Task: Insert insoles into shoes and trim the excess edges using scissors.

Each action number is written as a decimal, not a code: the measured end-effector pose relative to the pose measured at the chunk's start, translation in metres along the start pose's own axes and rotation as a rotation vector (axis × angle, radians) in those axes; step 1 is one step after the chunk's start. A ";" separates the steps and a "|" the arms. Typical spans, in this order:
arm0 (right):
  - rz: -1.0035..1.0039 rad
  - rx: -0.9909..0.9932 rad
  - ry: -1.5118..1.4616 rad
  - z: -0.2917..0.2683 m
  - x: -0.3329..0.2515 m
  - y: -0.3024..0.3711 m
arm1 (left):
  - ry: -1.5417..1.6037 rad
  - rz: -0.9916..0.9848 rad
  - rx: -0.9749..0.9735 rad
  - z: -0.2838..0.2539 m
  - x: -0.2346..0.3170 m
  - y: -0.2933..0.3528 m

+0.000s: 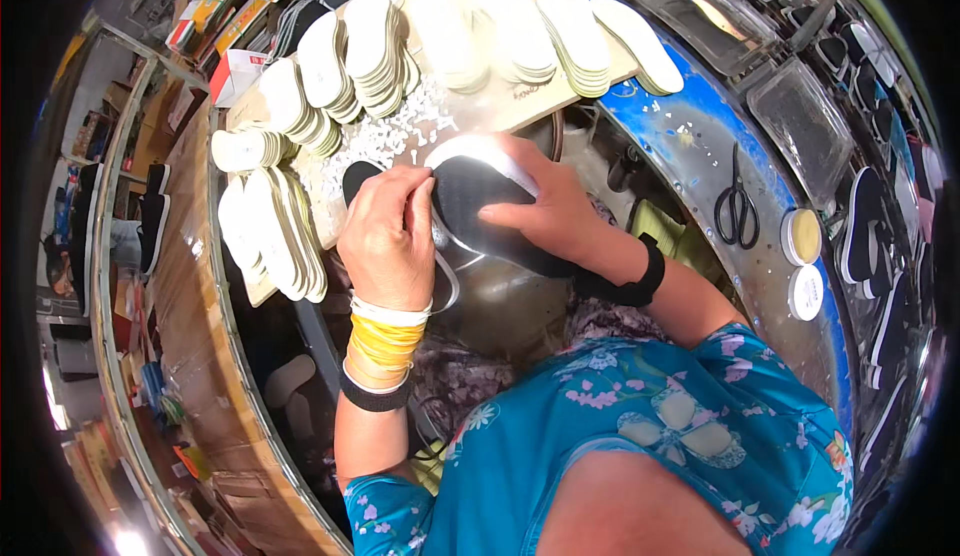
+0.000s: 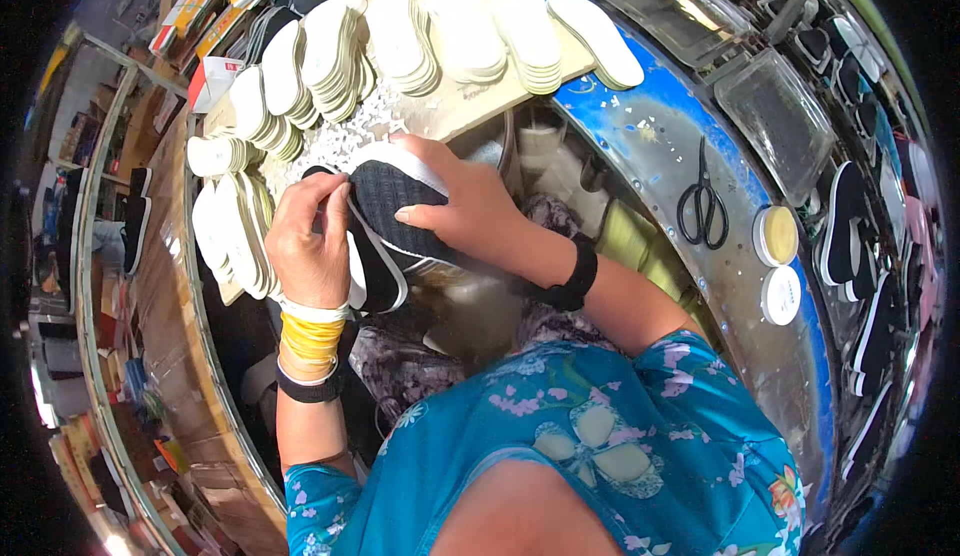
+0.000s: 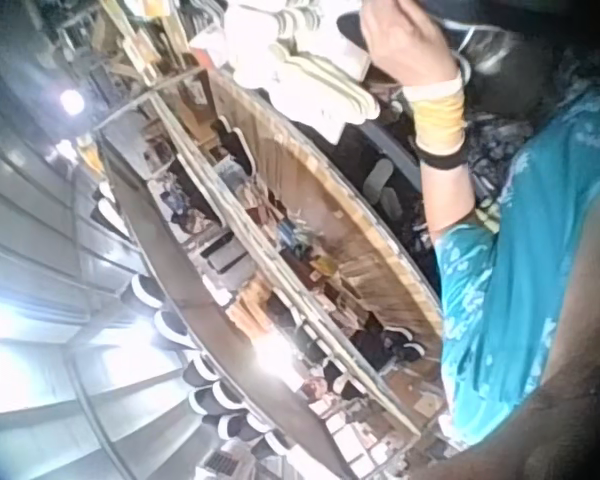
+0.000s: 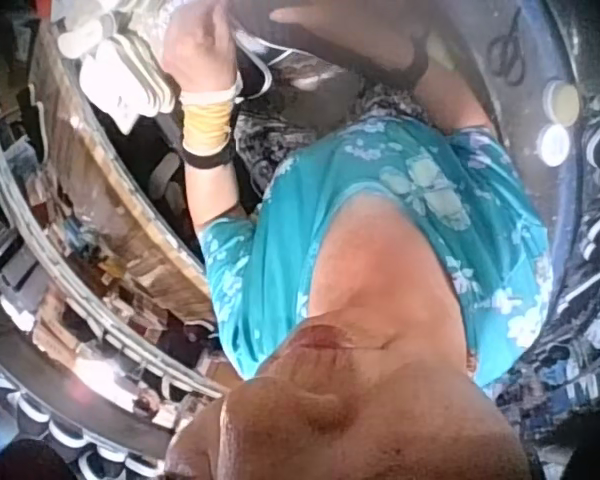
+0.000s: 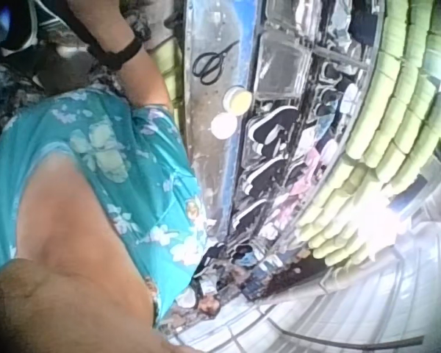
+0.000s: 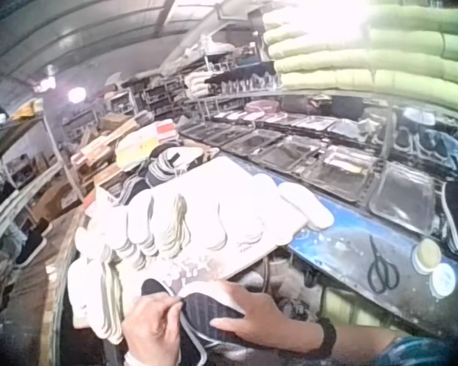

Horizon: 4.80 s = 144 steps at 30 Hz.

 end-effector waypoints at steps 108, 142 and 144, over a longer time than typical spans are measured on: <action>0.147 -0.154 0.085 0.047 -0.046 0.026 | 0.089 -0.145 -0.104 -0.046 -0.035 0.042; 0.174 -0.158 -0.013 0.025 -0.021 0.027 | -0.284 -0.224 -0.158 -0.065 -0.099 0.016; 0.204 -0.173 -0.079 0.025 -0.017 0.020 | -0.035 -0.283 -0.160 -0.052 -0.068 0.011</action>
Point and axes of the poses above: each hand's wrist, its own y-axis away from the middle knuckle, its own z-axis out of the palm, x = y × z, the point moved 5 cm from there along -y, towards the middle knuckle, and after that the axes turned 12 degrees about y, right-handed, at the moved point
